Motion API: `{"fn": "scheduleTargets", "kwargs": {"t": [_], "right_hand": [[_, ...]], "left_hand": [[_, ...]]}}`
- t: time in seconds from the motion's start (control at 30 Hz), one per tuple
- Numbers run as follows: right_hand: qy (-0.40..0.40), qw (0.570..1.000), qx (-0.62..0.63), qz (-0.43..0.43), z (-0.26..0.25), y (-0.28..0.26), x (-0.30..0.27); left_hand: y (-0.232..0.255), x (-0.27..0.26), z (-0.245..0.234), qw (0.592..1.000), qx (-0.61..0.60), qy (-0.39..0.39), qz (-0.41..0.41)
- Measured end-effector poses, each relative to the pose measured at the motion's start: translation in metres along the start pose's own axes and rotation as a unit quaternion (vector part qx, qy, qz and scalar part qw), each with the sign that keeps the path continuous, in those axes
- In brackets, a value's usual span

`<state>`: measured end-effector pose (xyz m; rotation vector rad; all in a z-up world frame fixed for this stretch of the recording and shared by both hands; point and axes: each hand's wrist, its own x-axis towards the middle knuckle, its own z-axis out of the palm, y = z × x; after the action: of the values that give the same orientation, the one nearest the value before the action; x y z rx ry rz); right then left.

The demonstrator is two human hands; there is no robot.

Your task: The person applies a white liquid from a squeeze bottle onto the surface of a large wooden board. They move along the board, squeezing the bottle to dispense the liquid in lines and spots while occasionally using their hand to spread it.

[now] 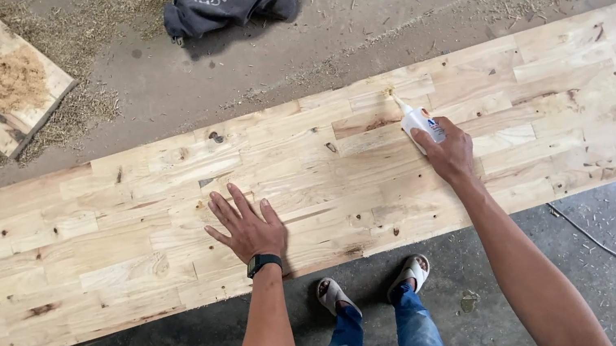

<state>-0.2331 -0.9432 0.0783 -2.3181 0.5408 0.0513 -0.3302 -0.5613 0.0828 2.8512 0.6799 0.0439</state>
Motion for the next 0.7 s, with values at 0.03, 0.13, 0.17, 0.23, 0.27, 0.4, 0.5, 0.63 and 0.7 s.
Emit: {"fn": "scheduleTargets", "kwargs": {"t": [0.03,0.13,0.17,0.23,0.27,0.4,0.5,0.63,0.7], "right_hand": [[0.002,1.0,0.002,0.006,0.0,-0.001,0.001],[-0.007,1.0,-0.004,0.019,-0.005,-0.012,-0.002],[-0.017,0.999,-0.01,0.026,-0.008,-0.018,-0.003],[-0.016,0.999,-0.012,0.027,-0.006,-0.014,-0.001],[-0.016,0.999,-0.014,0.028,-0.005,-0.012,0.0],[-0.021,0.999,-0.03,0.03,-0.006,-0.016,0.001],[-0.016,0.999,-0.039,0.029,-0.009,-0.02,0.003],[-0.028,0.998,-0.054,0.026,-0.014,-0.028,0.003],[-0.03,0.998,-0.057,0.025,-0.014,-0.03,0.004]], "left_hand": [[-0.001,0.0,0.001,1.0,-0.002,0.006,0.004],[-0.003,0.0,0.005,1.0,0.0,0.017,0.009],[-0.003,0.001,0.005,1.0,0.003,0.023,0.011],[-0.002,0.001,0.003,1.0,-0.001,0.017,0.008],[-0.001,0.001,0.002,1.0,-0.004,0.011,0.005],[-0.002,0.001,0.002,1.0,-0.004,0.009,0.006],[-0.001,0.001,0.001,1.0,0.0,0.012,0.01],[0.0,0.001,-0.001,1.0,-0.003,0.016,0.012],[0.0,0.001,0.001,1.0,-0.003,0.022,0.014]]}}
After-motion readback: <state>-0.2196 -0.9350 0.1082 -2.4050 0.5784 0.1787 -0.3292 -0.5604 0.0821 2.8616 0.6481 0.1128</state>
